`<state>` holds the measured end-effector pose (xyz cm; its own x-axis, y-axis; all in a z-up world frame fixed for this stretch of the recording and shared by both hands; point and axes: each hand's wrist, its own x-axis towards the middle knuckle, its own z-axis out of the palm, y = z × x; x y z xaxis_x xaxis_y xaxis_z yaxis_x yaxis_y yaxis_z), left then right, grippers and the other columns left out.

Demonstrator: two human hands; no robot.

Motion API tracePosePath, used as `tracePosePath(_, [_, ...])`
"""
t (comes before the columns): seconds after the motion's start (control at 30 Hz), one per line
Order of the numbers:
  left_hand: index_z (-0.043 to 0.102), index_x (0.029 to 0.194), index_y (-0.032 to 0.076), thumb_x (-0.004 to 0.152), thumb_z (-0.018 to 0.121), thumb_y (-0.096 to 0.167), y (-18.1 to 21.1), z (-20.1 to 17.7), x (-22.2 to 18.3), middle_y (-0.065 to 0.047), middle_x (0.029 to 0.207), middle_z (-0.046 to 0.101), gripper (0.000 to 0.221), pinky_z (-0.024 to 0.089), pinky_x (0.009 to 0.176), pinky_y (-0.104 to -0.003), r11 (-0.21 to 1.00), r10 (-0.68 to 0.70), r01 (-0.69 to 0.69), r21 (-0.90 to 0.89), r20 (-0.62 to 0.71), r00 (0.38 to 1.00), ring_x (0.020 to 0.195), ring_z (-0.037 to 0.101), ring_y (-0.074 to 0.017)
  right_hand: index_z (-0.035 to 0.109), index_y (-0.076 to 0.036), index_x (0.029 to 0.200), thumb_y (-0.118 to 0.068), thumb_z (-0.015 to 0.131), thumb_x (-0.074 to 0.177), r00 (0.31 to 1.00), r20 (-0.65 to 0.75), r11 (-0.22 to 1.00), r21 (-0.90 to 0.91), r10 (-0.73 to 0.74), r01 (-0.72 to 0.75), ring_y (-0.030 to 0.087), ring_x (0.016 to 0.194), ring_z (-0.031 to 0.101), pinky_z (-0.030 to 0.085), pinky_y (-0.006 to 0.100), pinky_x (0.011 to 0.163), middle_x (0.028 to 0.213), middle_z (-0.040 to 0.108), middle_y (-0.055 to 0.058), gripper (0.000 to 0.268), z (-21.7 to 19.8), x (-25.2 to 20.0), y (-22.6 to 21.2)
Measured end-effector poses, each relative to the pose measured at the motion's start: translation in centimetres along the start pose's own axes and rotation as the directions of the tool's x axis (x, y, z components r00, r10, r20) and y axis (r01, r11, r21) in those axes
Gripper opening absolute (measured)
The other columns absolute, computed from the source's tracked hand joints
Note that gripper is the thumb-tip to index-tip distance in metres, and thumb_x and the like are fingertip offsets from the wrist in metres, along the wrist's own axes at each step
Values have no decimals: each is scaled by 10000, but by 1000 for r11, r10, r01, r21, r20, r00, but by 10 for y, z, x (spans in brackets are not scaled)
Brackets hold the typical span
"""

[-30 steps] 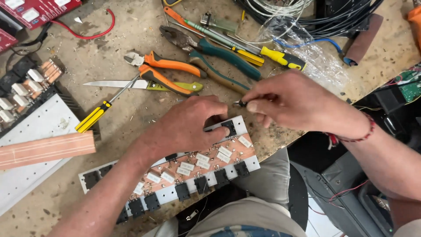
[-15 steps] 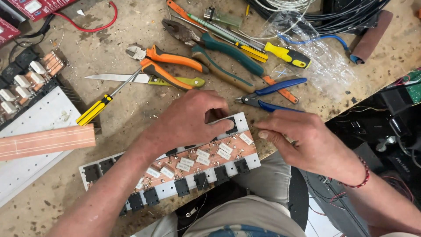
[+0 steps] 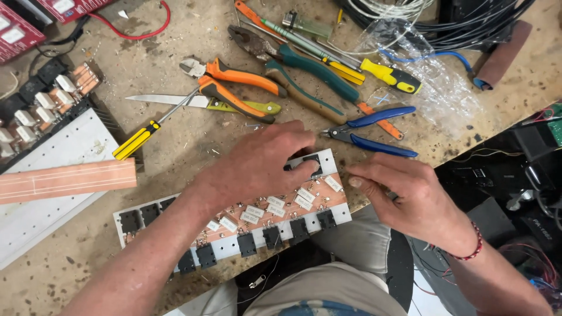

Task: Soldering electronic components to a copper bus bar, trimming leads with pliers, and sorting small parts on a workbench.

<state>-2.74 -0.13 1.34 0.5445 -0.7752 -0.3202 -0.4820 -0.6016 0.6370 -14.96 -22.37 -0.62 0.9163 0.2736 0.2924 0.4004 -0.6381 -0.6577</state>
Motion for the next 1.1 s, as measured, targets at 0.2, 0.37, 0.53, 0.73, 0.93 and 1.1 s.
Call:
tracePosePath(0.2, [637, 766, 104, 884, 628, 291, -6, 7, -4, -53, 783, 660, 221, 436, 658, -434, 995, 73, -85, -52, -197, 978, 730, 616, -258, 707, 44, 1109, -7, 693, 929, 1000, -29, 1000, 20, -10, 11, 227, 760, 694, 572, 299, 663, 919, 696, 122, 187, 3, -10, -6])
tracePosePath(0.37, [632, 756, 96, 950, 624, 236, -10, 1, -5, -46, 728, 615, 239, 425, 647, -395, 980, 160, -181, -86, -208, 965, 695, 564, -220, 694, 58, 1115, 13, 682, 934, 996, -79, 999, -17, -41, 40, 264, 805, 694, 591, 332, 714, 941, 700, 149, 186, 8, -17, -6])
tracePosePath(0.53, [656, 759, 93, 894, 601, 137, -10, 2, 1, -28, 669, 629, 152, 426, 615, -366, 949, 259, -293, -113, -246, 934, 661, 549, -186, 688, 80, 1099, 33, 672, 937, 989, -132, 998, -12, -59, 58, 256, 760, 685, 581, 321, 679, 928, 700, 159, 170, 13, -20, -6])
tracePosePath(0.73, [712, 803, 163, 813, 682, 287, -4, 1, 6, 20, 758, 668, 128, 455, 643, -393, 999, 27, -31, -31, -124, 992, 737, 589, -184, 685, 76, 1087, 21, 682, 938, 984, -155, 996, -38, -83, 78, 274, 754, 676, 580, 337, 677, 903, 675, 163, 158, 13, -22, -2])
tracePosePath(0.93, [634, 884, 131, 881, 639, 311, -5, 2, 6, -29, 899, 657, 180, 464, 707, -439, 998, 61, -61, 1, -48, 997, 841, 622, -249, 685, 80, 1107, 25, 678, 937, 986, -151, 997, -18, -78, 76, 284, 775, 686, 598, 345, 683, 924, 679, 178, 179, 17, -23, 2])
tracePosePath(1.1, [577, 925, 127, 941, 558, 300, 0, 1, 2, -20, 922, 589, 175, 438, 664, -425, 1000, -2, 2, -20, 24, 1000, 820, 577, -220, 699, 55, 1109, 0, 684, 942, 983, -162, 996, 9, -88, 91, 265, 778, 705, 611, 330, 681, 932, 690, 160, 177, 21, -24, 5])
